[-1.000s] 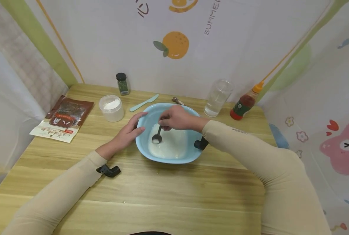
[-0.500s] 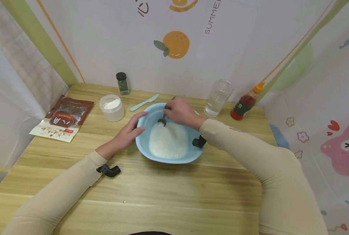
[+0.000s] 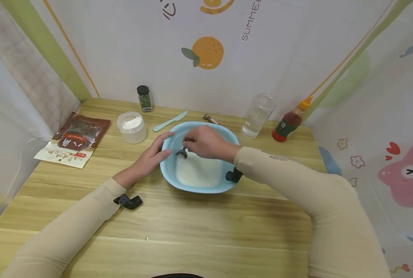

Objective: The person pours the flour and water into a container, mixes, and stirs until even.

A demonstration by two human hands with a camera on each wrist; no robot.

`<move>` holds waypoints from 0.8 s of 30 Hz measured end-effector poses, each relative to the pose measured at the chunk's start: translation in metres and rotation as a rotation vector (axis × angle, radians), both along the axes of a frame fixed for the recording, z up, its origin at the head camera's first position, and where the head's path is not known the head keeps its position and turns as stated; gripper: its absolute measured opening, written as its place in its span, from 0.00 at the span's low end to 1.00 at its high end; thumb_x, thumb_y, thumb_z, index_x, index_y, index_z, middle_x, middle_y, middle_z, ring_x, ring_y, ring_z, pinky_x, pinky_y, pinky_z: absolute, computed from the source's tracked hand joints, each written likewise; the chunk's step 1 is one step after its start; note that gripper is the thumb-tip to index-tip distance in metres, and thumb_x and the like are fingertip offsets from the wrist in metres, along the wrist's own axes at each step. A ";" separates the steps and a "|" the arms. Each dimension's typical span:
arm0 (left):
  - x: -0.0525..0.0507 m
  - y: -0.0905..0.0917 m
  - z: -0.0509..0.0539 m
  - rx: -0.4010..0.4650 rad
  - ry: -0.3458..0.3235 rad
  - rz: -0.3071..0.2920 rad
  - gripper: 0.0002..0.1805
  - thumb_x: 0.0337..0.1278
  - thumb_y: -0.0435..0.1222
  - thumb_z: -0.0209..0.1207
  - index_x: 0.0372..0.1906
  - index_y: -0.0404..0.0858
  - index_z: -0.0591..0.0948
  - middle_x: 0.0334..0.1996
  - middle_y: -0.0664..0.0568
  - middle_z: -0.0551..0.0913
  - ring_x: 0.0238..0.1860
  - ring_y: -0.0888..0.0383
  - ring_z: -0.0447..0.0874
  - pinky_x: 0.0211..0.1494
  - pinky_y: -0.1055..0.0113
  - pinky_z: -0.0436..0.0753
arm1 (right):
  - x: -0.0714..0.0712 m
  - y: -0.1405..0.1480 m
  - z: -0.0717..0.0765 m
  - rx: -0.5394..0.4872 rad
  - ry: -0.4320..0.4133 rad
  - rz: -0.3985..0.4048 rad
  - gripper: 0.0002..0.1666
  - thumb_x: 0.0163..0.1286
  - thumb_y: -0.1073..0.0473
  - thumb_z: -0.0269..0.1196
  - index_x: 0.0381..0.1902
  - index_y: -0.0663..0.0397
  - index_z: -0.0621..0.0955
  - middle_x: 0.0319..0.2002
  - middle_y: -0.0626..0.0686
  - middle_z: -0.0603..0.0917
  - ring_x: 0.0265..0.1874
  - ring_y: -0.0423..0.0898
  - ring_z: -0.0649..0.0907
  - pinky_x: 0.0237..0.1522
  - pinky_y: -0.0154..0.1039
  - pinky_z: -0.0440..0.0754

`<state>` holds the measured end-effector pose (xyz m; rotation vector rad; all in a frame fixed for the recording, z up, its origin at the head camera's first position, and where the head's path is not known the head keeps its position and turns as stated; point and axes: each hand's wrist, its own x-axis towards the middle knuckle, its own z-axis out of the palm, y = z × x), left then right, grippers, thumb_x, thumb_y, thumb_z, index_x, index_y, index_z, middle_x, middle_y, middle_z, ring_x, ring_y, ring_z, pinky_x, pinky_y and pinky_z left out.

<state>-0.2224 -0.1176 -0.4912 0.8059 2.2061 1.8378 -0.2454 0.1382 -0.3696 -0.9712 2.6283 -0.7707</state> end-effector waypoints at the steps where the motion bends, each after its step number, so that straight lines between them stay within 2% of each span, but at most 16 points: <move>1: 0.000 0.000 0.000 -0.002 0.001 0.001 0.34 0.89 0.37 0.50 0.90 0.44 0.57 0.80 0.30 0.69 0.74 0.35 0.79 0.63 0.46 0.91 | 0.002 0.001 0.000 -0.002 -0.002 0.021 0.12 0.85 0.58 0.65 0.47 0.56 0.94 0.33 0.47 0.93 0.27 0.38 0.83 0.32 0.37 0.81; 8: 0.000 -0.001 0.000 -0.005 0.016 0.004 0.34 0.89 0.36 0.51 0.89 0.43 0.57 0.76 0.30 0.74 0.73 0.36 0.79 0.67 0.45 0.88 | 0.015 0.009 0.001 -0.023 -0.047 0.206 0.10 0.83 0.61 0.67 0.46 0.55 0.94 0.33 0.45 0.93 0.34 0.37 0.88 0.40 0.39 0.89; 15: -0.002 0.000 -0.003 -0.006 0.021 0.011 0.33 0.89 0.37 0.51 0.89 0.43 0.58 0.76 0.29 0.74 0.71 0.35 0.81 0.65 0.46 0.90 | 0.016 0.022 0.004 -0.022 -0.129 0.344 0.08 0.82 0.62 0.68 0.44 0.56 0.94 0.34 0.44 0.94 0.36 0.37 0.92 0.43 0.37 0.92; 19: -0.002 0.000 -0.003 -0.001 0.019 0.011 0.33 0.88 0.37 0.51 0.89 0.43 0.58 0.74 0.29 0.75 0.69 0.34 0.82 0.60 0.50 0.93 | 0.015 0.033 0.009 0.018 -0.169 0.368 0.08 0.82 0.64 0.68 0.42 0.56 0.93 0.34 0.45 0.94 0.35 0.38 0.91 0.41 0.38 0.91; 24: -0.003 0.000 -0.003 0.003 0.015 0.009 0.33 0.88 0.36 0.51 0.89 0.43 0.58 0.73 0.28 0.75 0.68 0.33 0.83 0.57 0.53 0.94 | 0.013 0.048 0.014 0.119 -0.164 0.319 0.10 0.82 0.63 0.66 0.38 0.54 0.92 0.30 0.44 0.92 0.32 0.36 0.90 0.37 0.38 0.89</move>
